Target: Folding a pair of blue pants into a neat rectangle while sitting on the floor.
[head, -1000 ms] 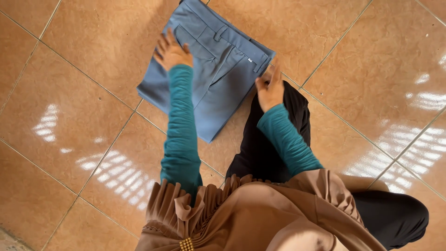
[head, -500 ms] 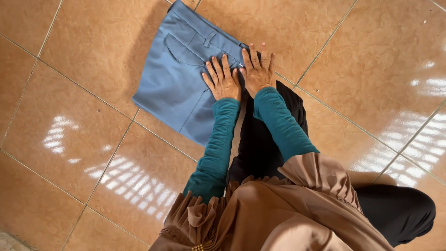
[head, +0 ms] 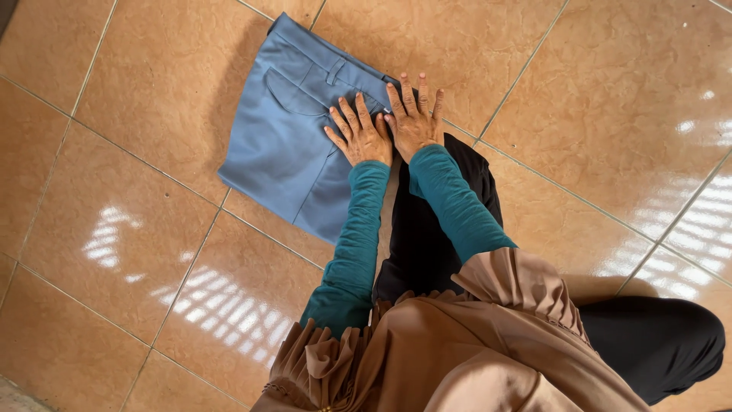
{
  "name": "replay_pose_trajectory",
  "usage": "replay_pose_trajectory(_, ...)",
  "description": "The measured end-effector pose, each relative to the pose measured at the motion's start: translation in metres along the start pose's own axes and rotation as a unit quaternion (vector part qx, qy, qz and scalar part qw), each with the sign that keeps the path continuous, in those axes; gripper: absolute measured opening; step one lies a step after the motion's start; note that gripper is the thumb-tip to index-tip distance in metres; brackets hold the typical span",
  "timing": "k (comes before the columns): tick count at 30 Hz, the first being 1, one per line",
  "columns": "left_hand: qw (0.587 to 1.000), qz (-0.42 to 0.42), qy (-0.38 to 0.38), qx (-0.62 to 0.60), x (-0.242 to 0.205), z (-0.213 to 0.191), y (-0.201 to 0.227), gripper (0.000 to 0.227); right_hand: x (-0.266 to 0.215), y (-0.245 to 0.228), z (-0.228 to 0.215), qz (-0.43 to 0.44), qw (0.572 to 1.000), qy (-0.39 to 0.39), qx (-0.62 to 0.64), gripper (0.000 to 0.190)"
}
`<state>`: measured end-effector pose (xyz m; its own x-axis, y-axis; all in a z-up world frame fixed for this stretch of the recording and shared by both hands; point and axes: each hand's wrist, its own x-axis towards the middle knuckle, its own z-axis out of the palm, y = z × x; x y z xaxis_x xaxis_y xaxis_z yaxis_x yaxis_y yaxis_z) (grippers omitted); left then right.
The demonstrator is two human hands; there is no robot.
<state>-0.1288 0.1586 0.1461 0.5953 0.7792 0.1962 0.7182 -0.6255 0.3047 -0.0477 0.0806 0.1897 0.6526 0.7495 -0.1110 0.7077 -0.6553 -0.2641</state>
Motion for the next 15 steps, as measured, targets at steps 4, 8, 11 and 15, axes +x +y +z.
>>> replay_pose_trajectory(4,1.000,0.013,-0.009,0.007,0.003,-0.018,0.022,0.059,-0.008,0.005,-0.014,0.024,1.000,0.012,-0.001,0.059)
replay_pose_trajectory(8,0.998,0.059,-0.004,0.022,0.001,-0.027,0.064,0.061,-0.025,0.036,-0.030,0.076,0.995,0.057,0.035,0.057)
replay_pose_trajectory(11,0.994,0.100,-0.029,0.044,-0.009,-0.023,0.099,0.063,-0.043,0.067,-0.030,0.129,0.986,0.093,0.054,0.059)
replay_pose_trajectory(15,0.989,0.142,-0.049,0.008,-0.021,-0.010,0.123,0.063,-0.057,0.099,-0.016,0.156,0.976,0.154,0.021,0.061)
